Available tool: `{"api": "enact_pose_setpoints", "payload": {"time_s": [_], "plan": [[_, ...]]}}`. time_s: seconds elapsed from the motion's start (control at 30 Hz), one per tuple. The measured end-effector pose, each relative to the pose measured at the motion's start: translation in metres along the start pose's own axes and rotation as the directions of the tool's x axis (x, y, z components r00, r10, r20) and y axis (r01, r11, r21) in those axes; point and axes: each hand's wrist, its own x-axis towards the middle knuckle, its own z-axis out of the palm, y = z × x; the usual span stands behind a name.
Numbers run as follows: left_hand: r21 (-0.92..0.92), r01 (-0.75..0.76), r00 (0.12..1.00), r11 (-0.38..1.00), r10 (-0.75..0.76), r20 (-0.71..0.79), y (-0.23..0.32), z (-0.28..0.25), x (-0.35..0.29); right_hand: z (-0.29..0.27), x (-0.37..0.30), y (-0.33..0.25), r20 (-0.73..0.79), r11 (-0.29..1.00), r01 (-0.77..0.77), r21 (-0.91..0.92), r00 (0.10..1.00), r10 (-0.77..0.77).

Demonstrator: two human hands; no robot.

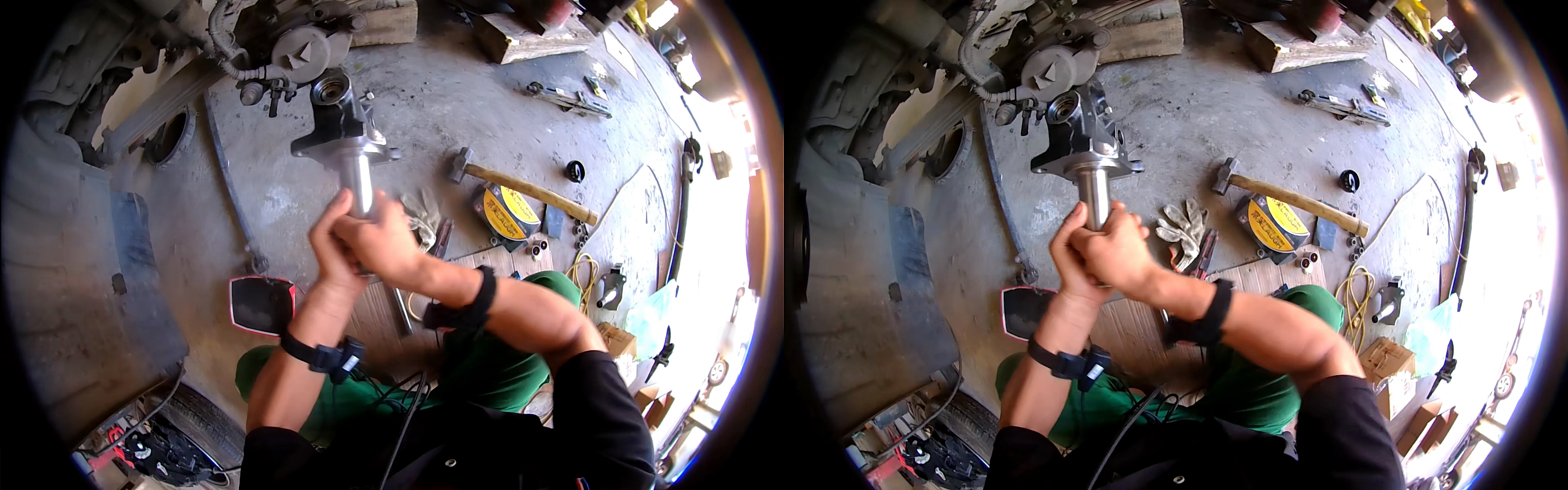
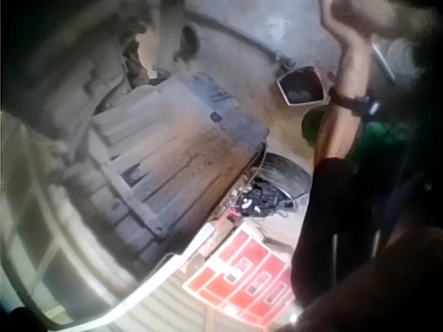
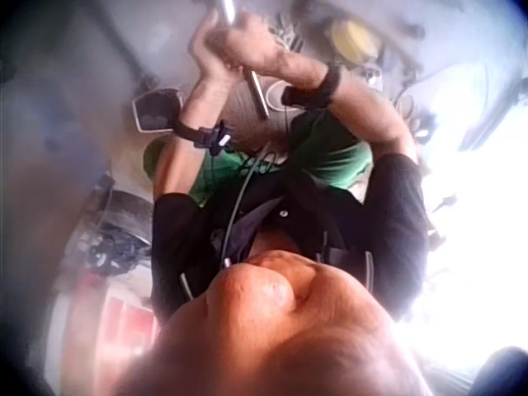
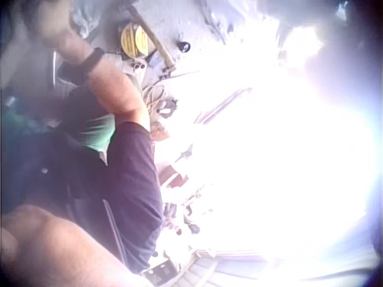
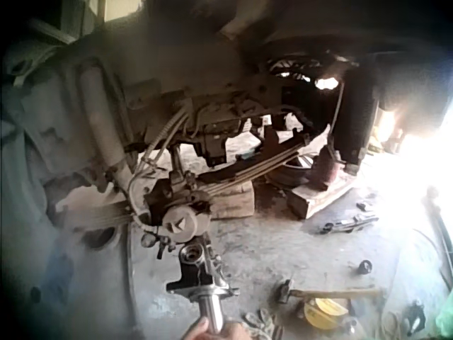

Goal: The person holds a metal steering knuckle assembly, retrieves hardware from a box on the floor, and fits parts onto the assembly by hand.

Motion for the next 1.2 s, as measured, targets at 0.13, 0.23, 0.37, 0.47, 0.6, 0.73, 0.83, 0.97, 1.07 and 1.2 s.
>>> {"api": "enact_pose_setpoints", "payload": {"time_s": [0.13, 0.23, 0.37, 0.47, 0.6, 0.73, 0.83, 0.97, 1.07, 1.2], "plan": [[-0.032, -0.141, 0.907, 0.99, 0.116, -0.405, -0.048, 0.059, -0.002, -0.08, 0.028, -0.018, 0.465, 0.962, -0.055, -0.267, 0.867, 0.179], [-0.172, -0.195, 0.905, 0.966, 0.11, -0.41, -0.067, 0.089, 0.019, -0.105, 0.044, -0.038, 0.54, 0.935, -0.131, -0.329, 0.786, 0.3], [-0.133, -0.178, 0.957, 0.975, 0.14, -0.254, -0.067, 0.075, 0.02, -0.099, 0.04, -0.031, 0.455, 0.95, -0.205, -0.234, 0.841, 0.293], [-0.107, -0.049, 0.978, 0.993, 0.027, -0.205, -0.052, 0.07, 0.011, -0.094, 0.029, -0.032, 0.37, 0.949, -0.275, -0.156, 0.874, 0.314], [0.0, 0.076, 0.997, 0.997, -0.076, 0.011, -0.028, 0.047, 0.004, -0.095, 0.037, -0.023, 0.531, 0.948, -0.311, 0.066, 0.815, 0.23], [-0.007, 0.18, 0.977, 0.984, -0.178, 0.114, -0.004, 0.035, -0.018, -0.095, 0.043, -0.007, 0.382, 0.949, -0.274, 0.157, 0.903, 0.197], [0.068, 0.198, 0.957, 0.978, -0.208, 0.204, 0.003, 0.024, -0.034, -0.096, 0.04, -0.009, 0.422, 0.924, -0.315, 0.218, 0.884, 0.202], [0.122, 0.151, 0.977, 0.981, -0.167, 0.133, 0.017, 0.003, -0.046, -0.072, 0.027, 0.008, 0.211, 0.964, -0.205, 0.171, 0.963, 0.168], [0.156, 0.097, 0.994, 0.983, -0.102, 0.028, 0.023, -0.029, -0.022, 0.015, 0.006, 0.025, -0.23, 0.953, -0.015, 0.302, 0.969, 0.089], [0.213, 0.208, 0.966, 0.955, -0.234, 0.106, 0.054, -0.053, -0.003, 0.045, 0.011, 0.03, -0.234, 0.928, 0.03, 0.372, 0.97, 0.063]]}}
